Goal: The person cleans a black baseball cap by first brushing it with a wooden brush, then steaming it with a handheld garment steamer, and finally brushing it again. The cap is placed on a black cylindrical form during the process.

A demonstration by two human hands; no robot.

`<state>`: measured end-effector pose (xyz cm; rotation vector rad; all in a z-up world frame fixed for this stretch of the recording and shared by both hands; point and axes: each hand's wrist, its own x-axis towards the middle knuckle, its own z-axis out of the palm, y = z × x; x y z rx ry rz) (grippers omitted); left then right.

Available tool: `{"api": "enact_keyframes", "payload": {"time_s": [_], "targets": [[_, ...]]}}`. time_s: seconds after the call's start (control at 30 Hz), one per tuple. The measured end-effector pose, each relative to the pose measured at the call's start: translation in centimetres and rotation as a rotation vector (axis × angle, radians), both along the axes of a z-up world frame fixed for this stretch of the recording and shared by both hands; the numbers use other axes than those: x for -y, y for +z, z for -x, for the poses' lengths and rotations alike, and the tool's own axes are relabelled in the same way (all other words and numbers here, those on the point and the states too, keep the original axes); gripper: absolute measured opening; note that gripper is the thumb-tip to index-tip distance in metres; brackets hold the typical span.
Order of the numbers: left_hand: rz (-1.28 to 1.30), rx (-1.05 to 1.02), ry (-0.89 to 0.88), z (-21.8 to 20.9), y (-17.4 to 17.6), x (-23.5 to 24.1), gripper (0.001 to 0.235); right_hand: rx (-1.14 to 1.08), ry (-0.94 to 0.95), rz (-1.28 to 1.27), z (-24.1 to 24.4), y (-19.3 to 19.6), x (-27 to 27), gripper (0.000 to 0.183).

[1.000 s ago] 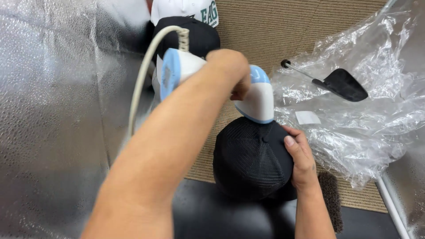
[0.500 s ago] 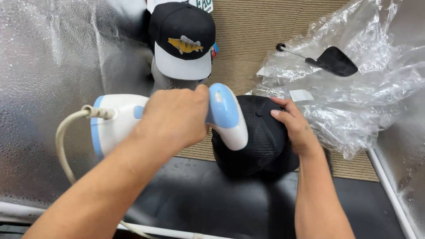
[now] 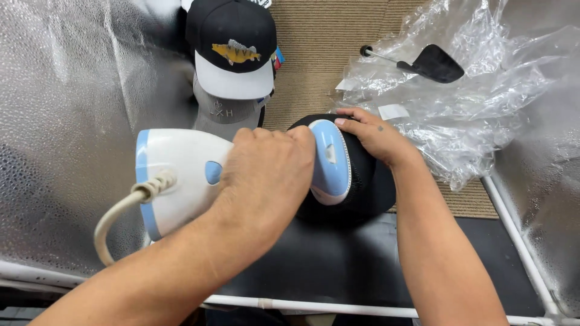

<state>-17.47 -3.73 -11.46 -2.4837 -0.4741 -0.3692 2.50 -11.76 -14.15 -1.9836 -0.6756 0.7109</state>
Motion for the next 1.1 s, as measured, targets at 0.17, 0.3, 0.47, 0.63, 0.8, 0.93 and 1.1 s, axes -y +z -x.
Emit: {"api": "enact_keyframes", "payload": {"time_s": [0.17, 0.3, 0.47, 0.63, 0.8, 0.93, 1.1], "targets": [[-0.072, 0.168, -0.038, -2.6, -1.2, 3.7, 0.019, -0.035, 0.045, -0.11, -2.5, -2.6, -0.4, 0.054], [-0.008, -0.057, -0.065, -4.2, -0.5, 5.6, 0.033, -0.13, 0.069, -0.113, -3.4, -2.7, -0.3, 0.054], [-0.04, 0.091, -0.036, -1.4, -0.3, 1.7, 0.019, -0.04, 0.023, -0.115, -2.5, -2.5, -0.4, 0.047], [-0.063, 0.162, 0.016, 3.2, -1.9, -3.3, 0.009, -0.039, 0.001, -0.071, -0.6, -0.7, 0.1, 0.046], [0.126, 0.258, -0.189, 7.8, -6.9, -4.7, 0.066, 0.097, 0.018, -0.227, -3.9, -4.9, -0.6, 0.047], [0.2, 0.367, -0.231, 9.3, -10.4, -2.8, 0.072, 0.114, 0.022, -0.207, -2.7, -3.3, -0.5, 0.046], [0.053, 0.317, -0.298, 10.0, -11.1, -0.1, 0.055, -0.06, 0.002, -0.067, -0.7, -1.0, -0.2, 0.049]]}}
